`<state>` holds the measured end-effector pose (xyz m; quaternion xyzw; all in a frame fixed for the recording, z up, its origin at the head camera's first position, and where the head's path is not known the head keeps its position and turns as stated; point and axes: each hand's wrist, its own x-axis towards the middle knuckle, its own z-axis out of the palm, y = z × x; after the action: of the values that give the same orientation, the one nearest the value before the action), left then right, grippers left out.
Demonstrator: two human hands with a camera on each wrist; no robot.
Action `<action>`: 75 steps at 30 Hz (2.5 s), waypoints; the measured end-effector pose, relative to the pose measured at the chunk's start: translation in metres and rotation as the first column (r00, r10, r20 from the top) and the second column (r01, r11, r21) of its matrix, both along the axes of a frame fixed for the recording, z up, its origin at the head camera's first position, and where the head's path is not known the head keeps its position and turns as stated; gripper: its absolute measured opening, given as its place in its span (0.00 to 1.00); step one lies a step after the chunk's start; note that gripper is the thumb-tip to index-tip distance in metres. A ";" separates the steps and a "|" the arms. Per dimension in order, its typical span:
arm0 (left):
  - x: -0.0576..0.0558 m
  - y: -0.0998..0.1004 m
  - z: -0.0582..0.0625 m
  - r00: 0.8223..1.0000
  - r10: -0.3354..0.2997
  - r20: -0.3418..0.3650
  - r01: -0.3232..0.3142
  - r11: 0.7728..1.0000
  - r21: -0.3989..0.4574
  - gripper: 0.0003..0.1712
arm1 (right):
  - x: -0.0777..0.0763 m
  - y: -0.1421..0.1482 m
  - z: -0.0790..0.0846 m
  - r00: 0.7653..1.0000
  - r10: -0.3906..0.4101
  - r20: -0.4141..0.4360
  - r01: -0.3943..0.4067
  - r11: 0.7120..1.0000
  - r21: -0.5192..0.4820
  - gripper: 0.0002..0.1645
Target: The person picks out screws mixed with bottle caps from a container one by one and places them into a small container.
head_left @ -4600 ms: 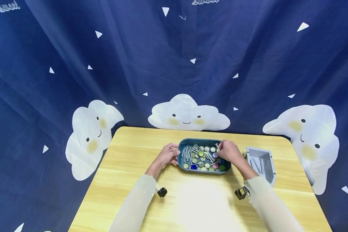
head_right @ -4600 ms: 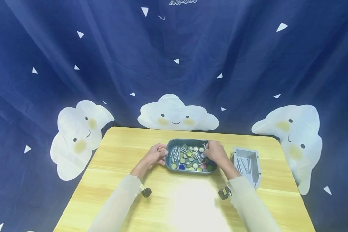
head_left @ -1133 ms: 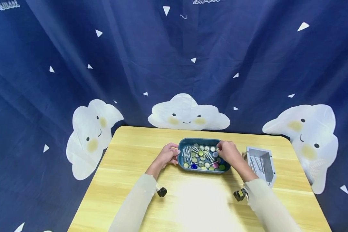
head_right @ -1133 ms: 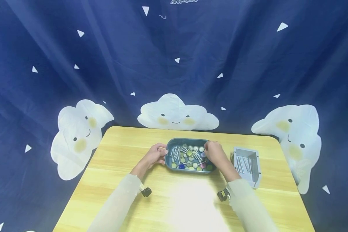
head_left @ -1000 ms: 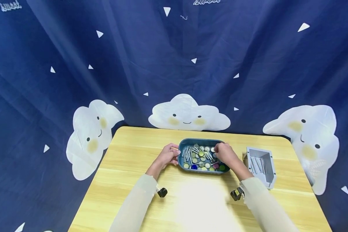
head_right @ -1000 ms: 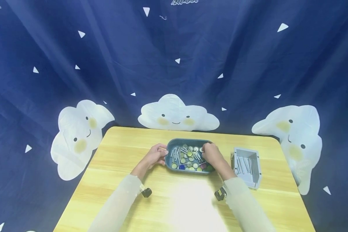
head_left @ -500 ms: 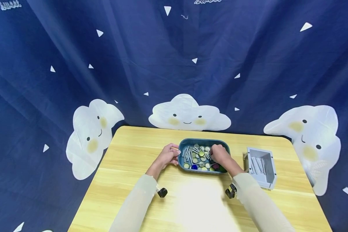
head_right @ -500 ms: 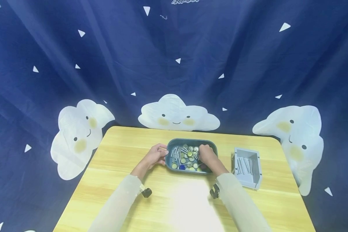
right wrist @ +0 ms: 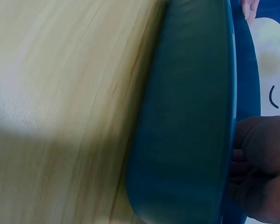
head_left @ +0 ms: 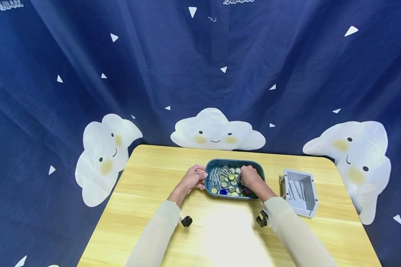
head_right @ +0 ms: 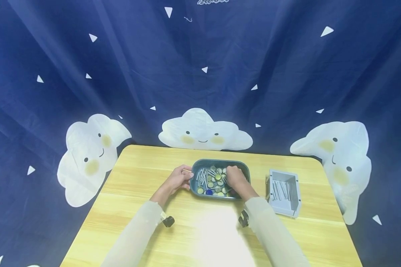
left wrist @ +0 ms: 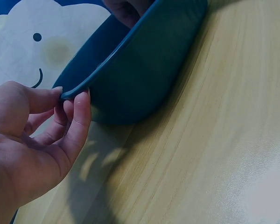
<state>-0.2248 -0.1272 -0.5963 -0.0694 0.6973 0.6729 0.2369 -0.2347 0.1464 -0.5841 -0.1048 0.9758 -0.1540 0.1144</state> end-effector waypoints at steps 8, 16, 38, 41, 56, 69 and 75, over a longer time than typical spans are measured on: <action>-0.001 0.000 0.001 1.000 -0.007 0.003 0.007 1.000 -0.005 0.23 | 0.003 -0.002 0.001 0.999 -0.036 0.017 0.036 0.999 -0.007 0.31; -0.002 0.000 0.000 1.000 -0.010 0.000 0.010 1.000 0.002 0.21 | 0.007 0.003 0.019 0.998 -0.050 0.029 0.052 0.995 -0.085 0.34; 0.000 0.001 0.000 1.000 -0.002 -0.004 0.002 1.000 -0.013 0.20 | 0.023 0.045 0.062 0.989 -0.146 -0.025 0.139 0.971 -0.193 0.05; 0.000 0.001 -0.001 1.000 0.001 -0.013 -0.001 1.000 -0.013 0.20 | 0.027 0.057 0.066 0.984 -0.165 -0.061 0.150 0.968 -0.199 0.03; -0.001 0.002 -0.005 1.000 0.008 -0.016 -0.009 1.000 -0.014 0.21 | 0.050 0.123 0.086 0.956 -0.277 -0.098 0.250 0.942 -0.222 0.06; -0.001 0.001 -0.005 1.000 0.006 -0.009 -0.006 1.000 -0.008 0.22 | 0.062 0.165 0.064 0.940 -0.335 -0.066 0.319 0.931 -0.176 0.06; -0.001 0.001 -0.001 1.000 0.008 -0.005 -0.008 1.000 -0.016 0.22 | 0.064 0.173 0.050 0.941 -0.334 -0.054 0.325 0.938 -0.122 0.05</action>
<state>-0.2254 -0.1266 -0.5977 -0.0724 0.7031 0.6683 0.2319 -0.1710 0.3198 -0.5339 0.0483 0.9730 -0.2214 0.0449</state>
